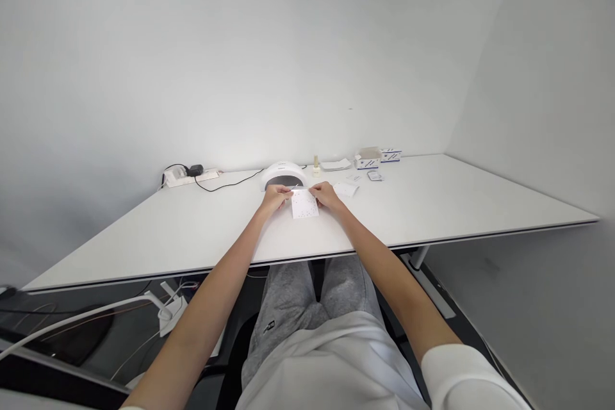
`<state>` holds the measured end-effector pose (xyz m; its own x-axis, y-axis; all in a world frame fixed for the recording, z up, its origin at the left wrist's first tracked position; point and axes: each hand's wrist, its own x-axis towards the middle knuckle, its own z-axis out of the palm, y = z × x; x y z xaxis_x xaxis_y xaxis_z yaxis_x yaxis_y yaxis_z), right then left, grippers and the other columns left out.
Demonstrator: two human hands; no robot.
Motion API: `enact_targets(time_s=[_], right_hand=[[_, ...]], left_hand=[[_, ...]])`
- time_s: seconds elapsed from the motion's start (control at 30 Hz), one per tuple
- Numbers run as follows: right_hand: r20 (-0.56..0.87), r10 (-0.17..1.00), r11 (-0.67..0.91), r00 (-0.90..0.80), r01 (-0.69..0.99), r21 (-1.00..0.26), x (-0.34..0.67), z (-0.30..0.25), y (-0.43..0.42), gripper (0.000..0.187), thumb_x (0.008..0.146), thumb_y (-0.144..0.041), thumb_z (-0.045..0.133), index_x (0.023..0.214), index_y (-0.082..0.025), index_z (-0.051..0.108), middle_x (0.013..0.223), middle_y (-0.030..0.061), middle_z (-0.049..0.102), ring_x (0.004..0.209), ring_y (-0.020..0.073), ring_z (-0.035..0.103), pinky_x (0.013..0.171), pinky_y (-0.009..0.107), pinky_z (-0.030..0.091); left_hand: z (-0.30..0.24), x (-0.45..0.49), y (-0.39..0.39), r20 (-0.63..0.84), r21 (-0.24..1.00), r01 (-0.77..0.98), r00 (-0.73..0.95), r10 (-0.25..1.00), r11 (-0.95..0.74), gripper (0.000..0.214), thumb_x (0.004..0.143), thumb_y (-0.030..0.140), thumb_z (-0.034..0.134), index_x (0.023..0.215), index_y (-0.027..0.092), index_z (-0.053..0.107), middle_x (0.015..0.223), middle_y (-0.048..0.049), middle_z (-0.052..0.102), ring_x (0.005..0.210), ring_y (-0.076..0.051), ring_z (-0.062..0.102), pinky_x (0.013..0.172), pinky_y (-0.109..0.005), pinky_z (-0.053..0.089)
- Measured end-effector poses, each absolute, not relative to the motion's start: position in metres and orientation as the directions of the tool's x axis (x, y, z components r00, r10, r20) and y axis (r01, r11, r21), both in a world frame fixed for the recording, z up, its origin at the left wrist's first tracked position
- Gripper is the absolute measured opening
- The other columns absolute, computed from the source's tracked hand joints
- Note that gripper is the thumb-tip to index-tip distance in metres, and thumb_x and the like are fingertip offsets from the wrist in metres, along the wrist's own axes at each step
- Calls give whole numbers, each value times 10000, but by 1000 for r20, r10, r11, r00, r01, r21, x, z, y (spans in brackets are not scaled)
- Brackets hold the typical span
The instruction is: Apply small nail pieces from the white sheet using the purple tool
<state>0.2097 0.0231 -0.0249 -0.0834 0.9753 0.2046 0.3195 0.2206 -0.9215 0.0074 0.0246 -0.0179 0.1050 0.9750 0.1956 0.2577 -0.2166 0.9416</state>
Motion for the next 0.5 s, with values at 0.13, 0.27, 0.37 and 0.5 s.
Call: enact_targets(time_s=[0.13, 0.27, 0.37, 0.5], right_hand=[[224, 974, 214, -22, 392, -895, 210, -26, 25, 182, 815, -165, 560, 666, -124, 656, 487, -14, 519, 393, 91, 451, 362, 210, 373], [241, 970, 220, 5, 389, -895, 212, -28, 28, 161, 798, -166, 564, 681, -129, 669, 523, -8, 531, 420, 94, 458, 369, 210, 376], [242, 970, 227, -1, 359, -905, 213, -29, 29, 153, 789, -189, 586, 676, -132, 671, 547, 3, 554, 454, 100, 480, 389, 209, 389], [235, 972, 231, -23, 302, -925, 214, -28, 29, 153, 784, -225, 612, 672, -134, 662, 574, 12, 572, 486, 102, 503, 409, 200, 399]], left_hand=[[-18, 7, 25, 200, 944, 249, 96, 975, -218, 142, 717, 239, 719, 756, 140, 625, 599, 8, 552, 370, -46, 376, 377, -216, 255], [-19, 6, 27, 202, 943, 252, 87, 976, -218, 125, 729, 229, 710, 745, 142, 622, 586, 6, 553, 361, -48, 374, 379, -218, 254], [-19, 7, 27, 200, 939, 268, 80, 977, -214, 117, 731, 219, 708, 733, 142, 621, 573, 9, 546, 357, -49, 371, 378, -219, 254], [-17, 7, 24, 181, 936, 292, 85, 980, -198, 111, 728, 214, 708, 725, 140, 626, 558, 15, 528, 364, -52, 366, 371, -221, 245]])
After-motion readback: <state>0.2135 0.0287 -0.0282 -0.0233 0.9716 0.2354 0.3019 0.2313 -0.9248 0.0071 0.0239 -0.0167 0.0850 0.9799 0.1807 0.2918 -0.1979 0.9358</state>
